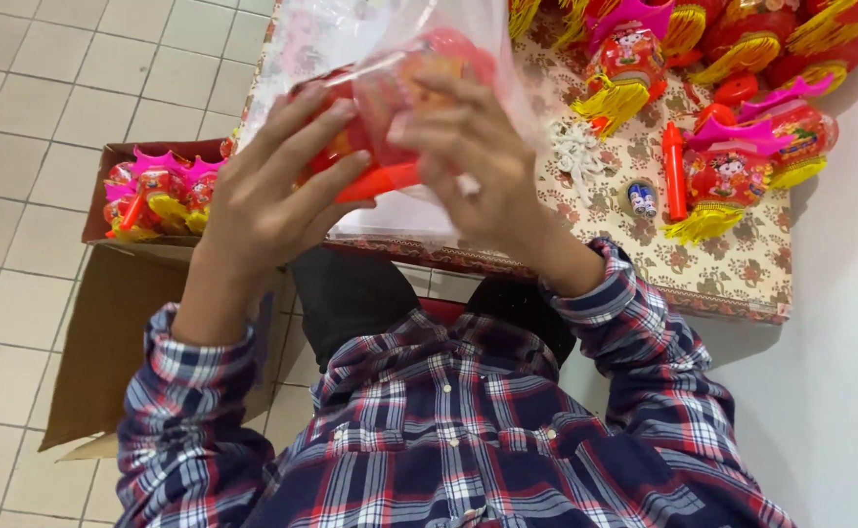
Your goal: Assembling decorative toy lanterns by gluing components together and then placing them into individual plastic bags for sale.
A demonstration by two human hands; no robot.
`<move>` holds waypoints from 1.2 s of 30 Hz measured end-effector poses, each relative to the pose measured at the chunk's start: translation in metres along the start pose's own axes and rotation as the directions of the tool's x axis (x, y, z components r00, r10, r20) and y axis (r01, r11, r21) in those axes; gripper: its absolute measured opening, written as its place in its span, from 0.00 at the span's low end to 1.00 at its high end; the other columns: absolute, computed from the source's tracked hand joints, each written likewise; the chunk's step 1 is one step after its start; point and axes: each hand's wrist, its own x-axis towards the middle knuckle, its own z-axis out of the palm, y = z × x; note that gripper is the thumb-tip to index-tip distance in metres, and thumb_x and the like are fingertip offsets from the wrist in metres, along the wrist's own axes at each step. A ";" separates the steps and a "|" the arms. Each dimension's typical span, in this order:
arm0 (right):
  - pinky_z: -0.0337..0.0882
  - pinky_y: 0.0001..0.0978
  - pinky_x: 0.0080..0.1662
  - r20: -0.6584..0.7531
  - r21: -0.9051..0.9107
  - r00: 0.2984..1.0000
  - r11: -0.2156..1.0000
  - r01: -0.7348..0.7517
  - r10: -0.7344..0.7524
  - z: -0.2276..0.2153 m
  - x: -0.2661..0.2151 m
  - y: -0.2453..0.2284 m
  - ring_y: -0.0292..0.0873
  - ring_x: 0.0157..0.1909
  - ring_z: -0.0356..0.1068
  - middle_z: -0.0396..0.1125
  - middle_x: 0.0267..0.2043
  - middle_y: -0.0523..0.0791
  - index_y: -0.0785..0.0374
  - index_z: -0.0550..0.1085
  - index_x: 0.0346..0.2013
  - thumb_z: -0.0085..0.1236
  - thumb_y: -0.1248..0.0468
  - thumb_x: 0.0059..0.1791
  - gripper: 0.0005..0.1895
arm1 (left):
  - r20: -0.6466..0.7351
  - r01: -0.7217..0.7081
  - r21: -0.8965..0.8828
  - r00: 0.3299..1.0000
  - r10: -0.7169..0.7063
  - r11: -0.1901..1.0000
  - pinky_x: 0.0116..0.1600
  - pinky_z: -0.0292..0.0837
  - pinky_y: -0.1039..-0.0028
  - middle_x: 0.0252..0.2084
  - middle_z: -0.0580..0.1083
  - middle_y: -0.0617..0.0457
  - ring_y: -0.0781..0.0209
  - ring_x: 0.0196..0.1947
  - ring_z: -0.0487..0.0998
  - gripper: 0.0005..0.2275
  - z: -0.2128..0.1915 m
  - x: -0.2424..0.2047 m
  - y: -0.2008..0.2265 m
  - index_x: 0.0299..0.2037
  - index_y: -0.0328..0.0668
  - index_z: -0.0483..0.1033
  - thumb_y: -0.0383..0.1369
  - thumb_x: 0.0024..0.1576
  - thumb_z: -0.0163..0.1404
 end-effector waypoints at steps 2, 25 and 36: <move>0.68 0.54 0.69 0.015 -0.125 0.993 0.986 -0.114 0.117 -0.007 0.002 0.007 0.57 0.69 0.62 0.67 0.60 0.54 0.66 0.74 0.56 0.54 0.78 0.56 0.14 | 0.041 -0.145 0.053 0.989 0.143 0.988 0.67 0.73 0.41 0.60 0.73 0.28 0.27 0.61 0.74 0.18 0.013 0.000 -0.010 0.50 0.30 0.79 0.36 0.61 0.70; 0.34 0.67 0.66 0.802 -0.568 0.386 0.780 0.261 0.456 -0.041 0.053 0.067 0.56 0.74 0.47 0.64 0.64 0.46 0.55 0.69 0.60 0.64 0.17 0.27 0.62 | 0.076 -0.578 0.119 0.816 0.573 0.808 0.65 0.74 0.52 0.61 0.74 0.39 0.39 0.62 0.74 0.13 0.061 -0.028 -0.018 0.56 0.34 0.78 0.31 0.65 0.61; 0.53 0.46 0.64 0.668 -0.430 0.696 0.900 0.074 0.263 -0.093 0.050 0.065 0.46 0.46 0.64 0.62 0.40 0.47 0.65 0.70 0.43 0.53 0.29 0.48 0.39 | 0.032 -0.568 0.246 0.815 0.579 0.785 0.61 0.85 0.56 0.62 0.72 0.36 0.35 0.62 0.72 0.19 0.066 -0.017 -0.043 0.57 0.38 0.79 0.25 0.59 0.72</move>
